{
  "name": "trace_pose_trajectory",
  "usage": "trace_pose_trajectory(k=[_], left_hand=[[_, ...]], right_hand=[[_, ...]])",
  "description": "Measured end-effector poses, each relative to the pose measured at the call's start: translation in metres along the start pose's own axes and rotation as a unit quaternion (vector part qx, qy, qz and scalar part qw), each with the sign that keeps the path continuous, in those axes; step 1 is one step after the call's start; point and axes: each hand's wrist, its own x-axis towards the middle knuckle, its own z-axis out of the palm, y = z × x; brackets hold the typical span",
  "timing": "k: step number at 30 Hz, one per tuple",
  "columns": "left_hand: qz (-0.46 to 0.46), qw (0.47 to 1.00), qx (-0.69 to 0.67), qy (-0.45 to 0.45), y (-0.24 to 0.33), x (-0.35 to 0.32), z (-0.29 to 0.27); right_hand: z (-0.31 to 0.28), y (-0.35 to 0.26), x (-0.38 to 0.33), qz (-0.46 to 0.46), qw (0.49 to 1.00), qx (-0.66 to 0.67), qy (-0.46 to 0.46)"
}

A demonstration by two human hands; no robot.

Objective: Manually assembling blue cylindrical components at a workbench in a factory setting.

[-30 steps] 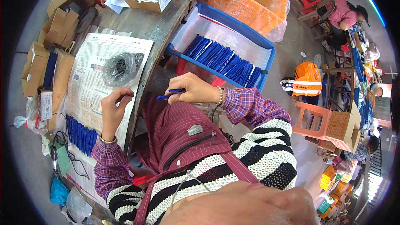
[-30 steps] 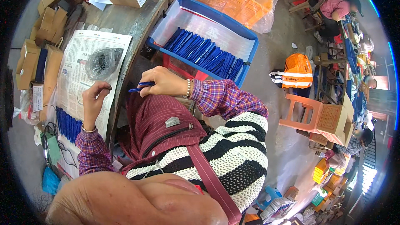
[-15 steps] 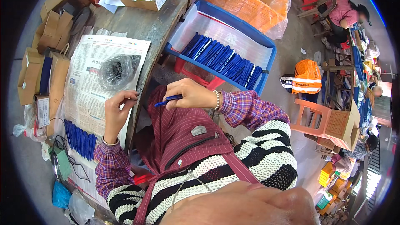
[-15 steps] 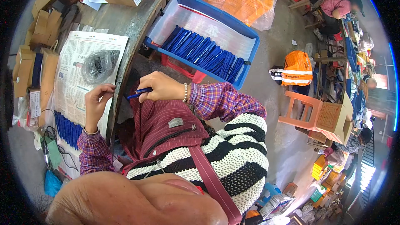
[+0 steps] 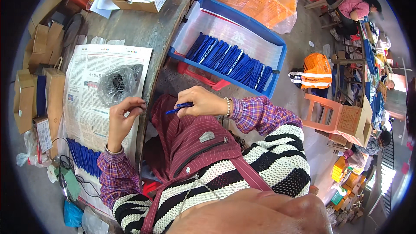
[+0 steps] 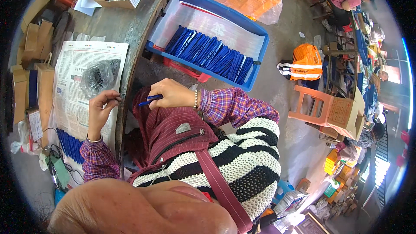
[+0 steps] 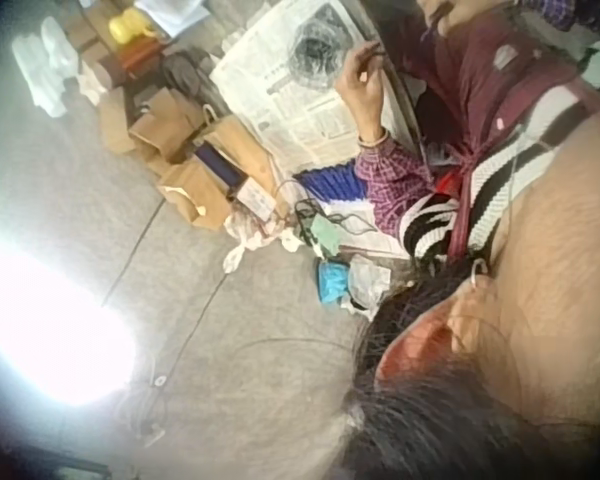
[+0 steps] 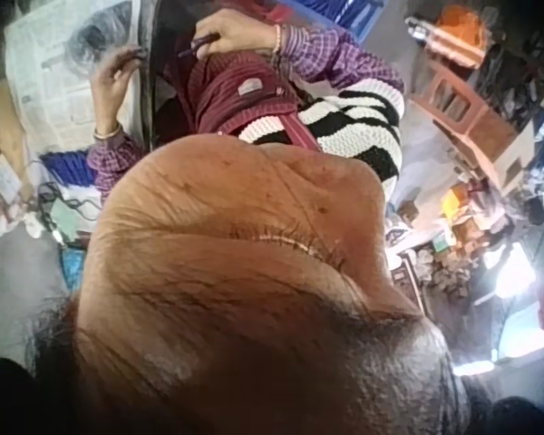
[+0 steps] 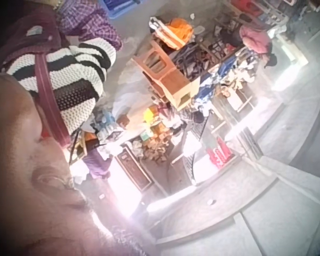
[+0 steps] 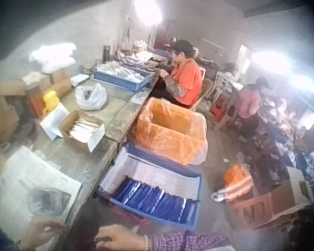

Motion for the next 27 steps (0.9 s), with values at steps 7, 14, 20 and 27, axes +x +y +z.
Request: trace_pose_trajectory(k=[7,14,20,27], left_hand=[[0.021,0.998,0.04,-0.037,-0.007,0.006,-0.007],[0.039,0.996,0.072,-0.047,-0.003,0.0,0.0],[0.071,0.994,0.075,-0.028,0.009,-0.005,0.011],[0.042,0.992,0.118,-0.015,0.011,-0.043,0.006]], right_hand=[[0.006,0.007,-0.001,0.022,1.0,0.002,-0.001],[0.008,-0.006,-0.001,0.055,0.998,0.014,-0.012],[0.01,-0.007,-0.007,0.05,0.999,0.022,0.003],[0.035,-0.014,-0.005,0.003,0.999,0.029,-0.022]])
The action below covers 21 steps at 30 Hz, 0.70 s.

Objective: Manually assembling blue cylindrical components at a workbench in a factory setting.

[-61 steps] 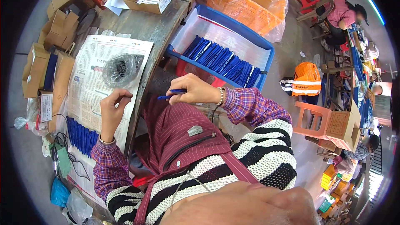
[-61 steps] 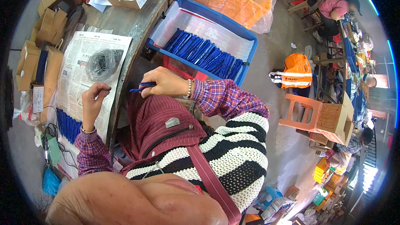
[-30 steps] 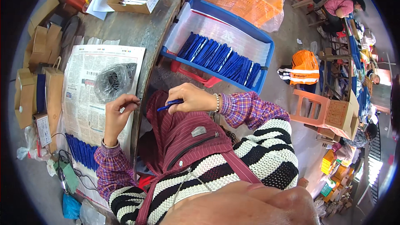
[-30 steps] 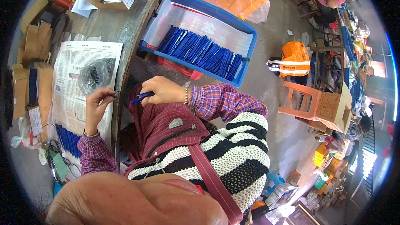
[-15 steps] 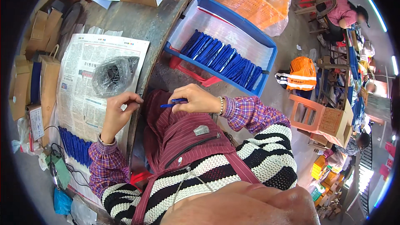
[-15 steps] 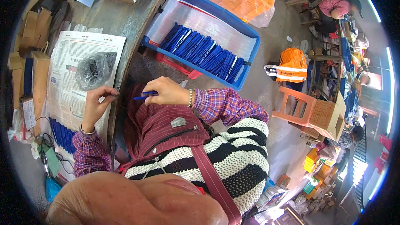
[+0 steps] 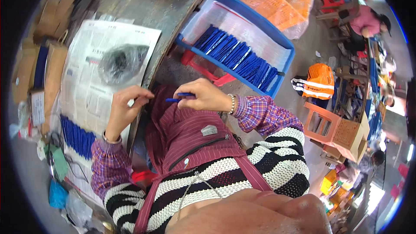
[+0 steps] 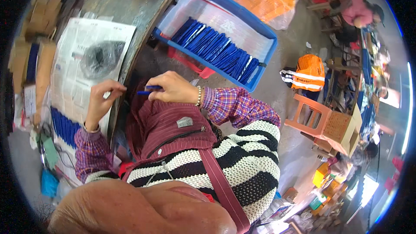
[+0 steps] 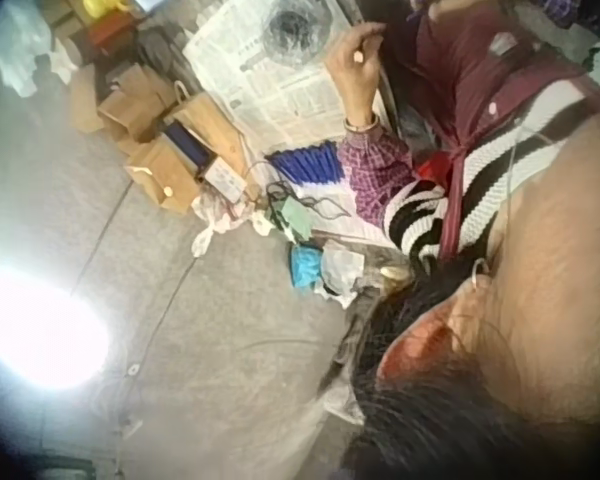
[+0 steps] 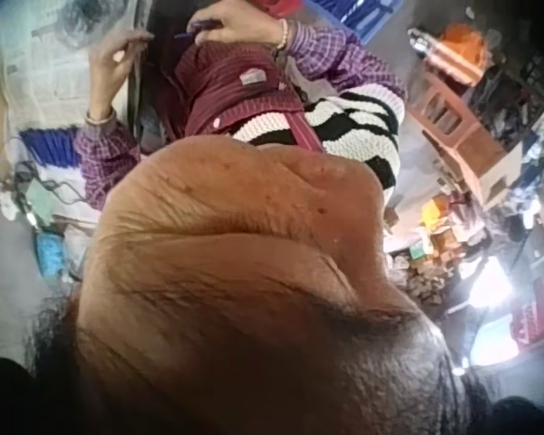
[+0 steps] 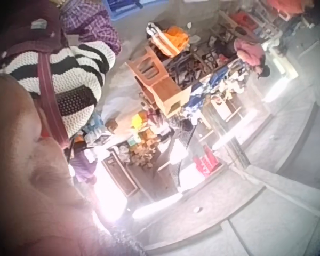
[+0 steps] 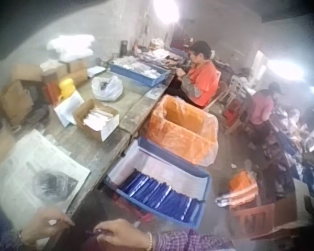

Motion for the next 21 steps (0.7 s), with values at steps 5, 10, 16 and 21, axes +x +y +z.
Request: trace_pose_trajectory(k=[5,10,16,21], left_hand=[[0.033,0.999,-0.003,0.022,0.009,-0.015,0.003],[0.068,0.996,-0.035,0.041,0.011,-0.021,0.019],[0.064,0.995,-0.074,0.022,0.017,-0.018,0.033],[0.067,0.992,-0.102,0.0,0.017,-0.013,0.036]], right_hand=[[0.013,-0.02,-0.005,-0.018,0.999,-0.005,0.027],[0.017,-0.025,-0.02,0.012,1.0,-0.009,0.024],[0.011,-0.036,-0.033,0.055,0.997,-0.008,0.045],[0.013,-0.035,-0.035,0.063,0.997,-0.017,0.048]])
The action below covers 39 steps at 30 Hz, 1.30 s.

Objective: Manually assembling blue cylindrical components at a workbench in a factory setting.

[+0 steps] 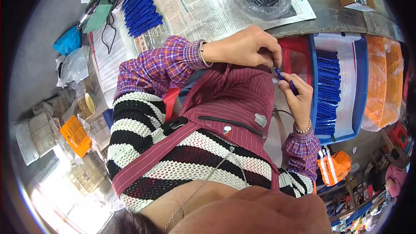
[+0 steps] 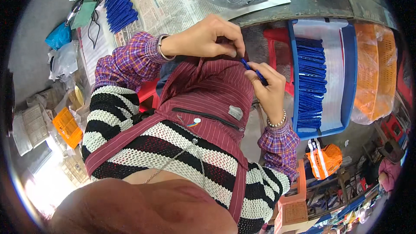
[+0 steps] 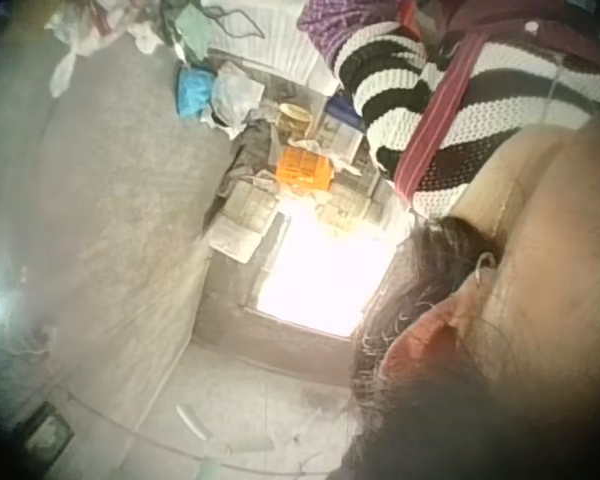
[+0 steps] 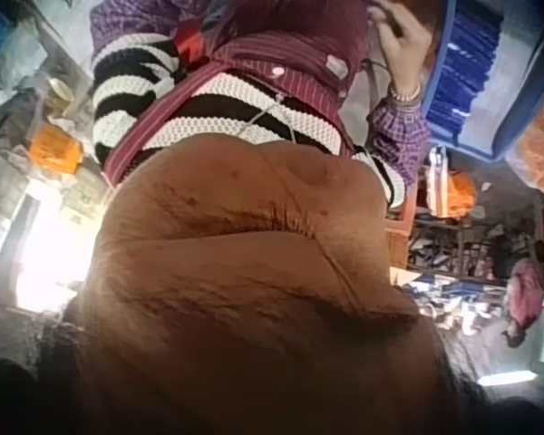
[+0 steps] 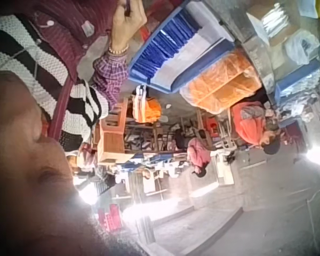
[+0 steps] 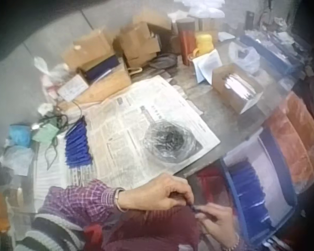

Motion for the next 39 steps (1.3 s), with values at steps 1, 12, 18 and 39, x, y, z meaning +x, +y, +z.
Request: trace_pose_trajectory(k=[1,12,18,39], left_hand=[[-0.007,1.0,-0.004,0.001,0.0,-0.001,0.0],[-0.035,0.999,0.0,-0.015,0.006,0.003,-0.004],[-0.052,0.999,-0.006,0.002,0.004,0.004,-0.005],[-0.034,0.991,-0.123,-0.028,-0.015,0.019,0.0]], right_hand=[[0.001,0.0,0.0,-0.003,1.0,0.001,-0.002],[-0.001,0.002,0.006,-0.008,1.0,0.0,-0.007],[-0.002,0.004,0.01,-0.017,1.0,-0.003,-0.012],[-0.008,0.011,0.018,-0.058,0.998,-0.028,0.013]])
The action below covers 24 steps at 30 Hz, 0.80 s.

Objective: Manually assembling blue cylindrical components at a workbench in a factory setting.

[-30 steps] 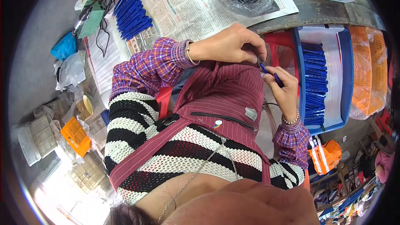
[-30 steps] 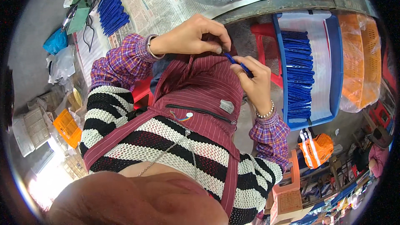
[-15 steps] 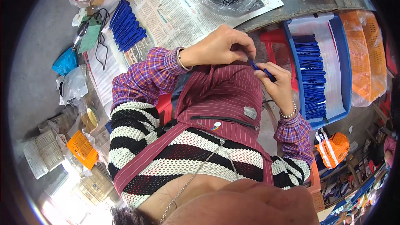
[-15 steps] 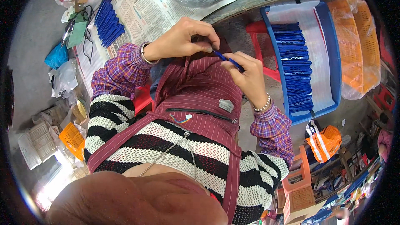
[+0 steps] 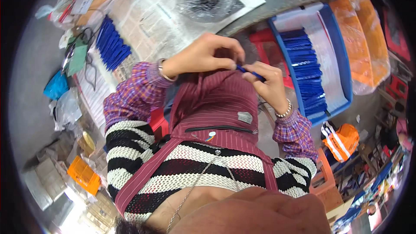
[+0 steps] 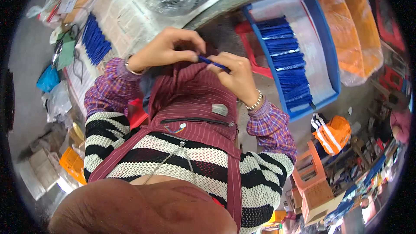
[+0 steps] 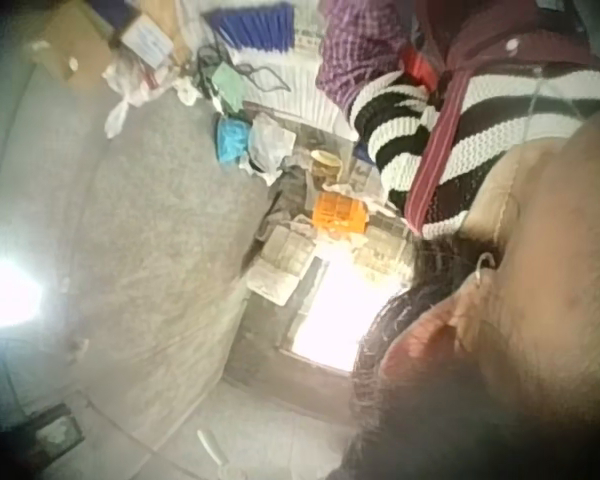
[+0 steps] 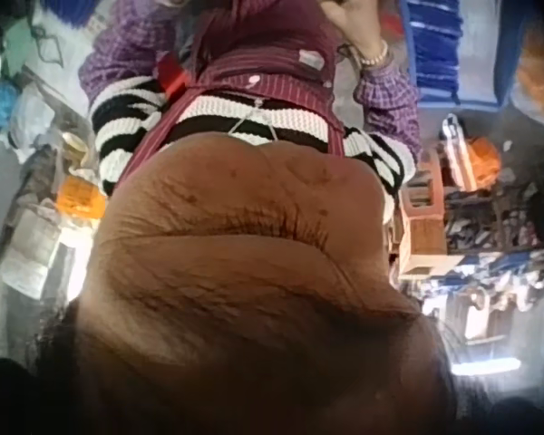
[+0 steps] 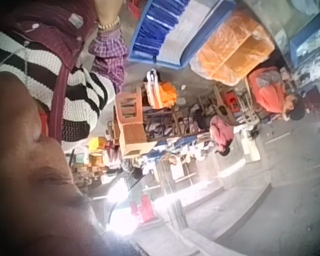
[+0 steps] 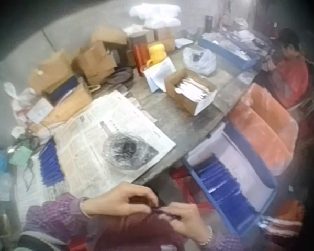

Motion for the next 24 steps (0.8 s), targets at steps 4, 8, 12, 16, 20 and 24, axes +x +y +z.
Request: trace_pose_trajectory(k=[4,8,12,16,20,24], left_hand=[[-0.078,0.993,-0.038,-0.076,0.004,0.0,-0.009],[-0.098,0.993,-0.004,-0.066,0.008,0.004,-0.011],[-0.099,0.994,-0.001,-0.041,0.007,0.012,-0.011],[-0.082,0.996,0.014,-0.011,0.018,0.021,-0.011],[-0.035,0.996,0.082,0.028,0.025,0.039,-0.029],[0.001,0.966,0.24,0.098,0.039,0.039,-0.06]], right_hand=[[0.002,0.001,0.005,-0.027,0.999,0.039,-0.02],[0.003,0.011,0.014,-0.041,0.997,0.07,-0.016],[-0.004,0.01,0.016,0.045,0.992,0.111,-0.038],[-0.008,0.013,0.015,0.041,0.987,0.154,-0.032],[-0.026,0.022,0.022,0.116,0.948,0.296,-0.009],[-0.036,0.06,0.027,0.156,0.906,0.389,0.056]])
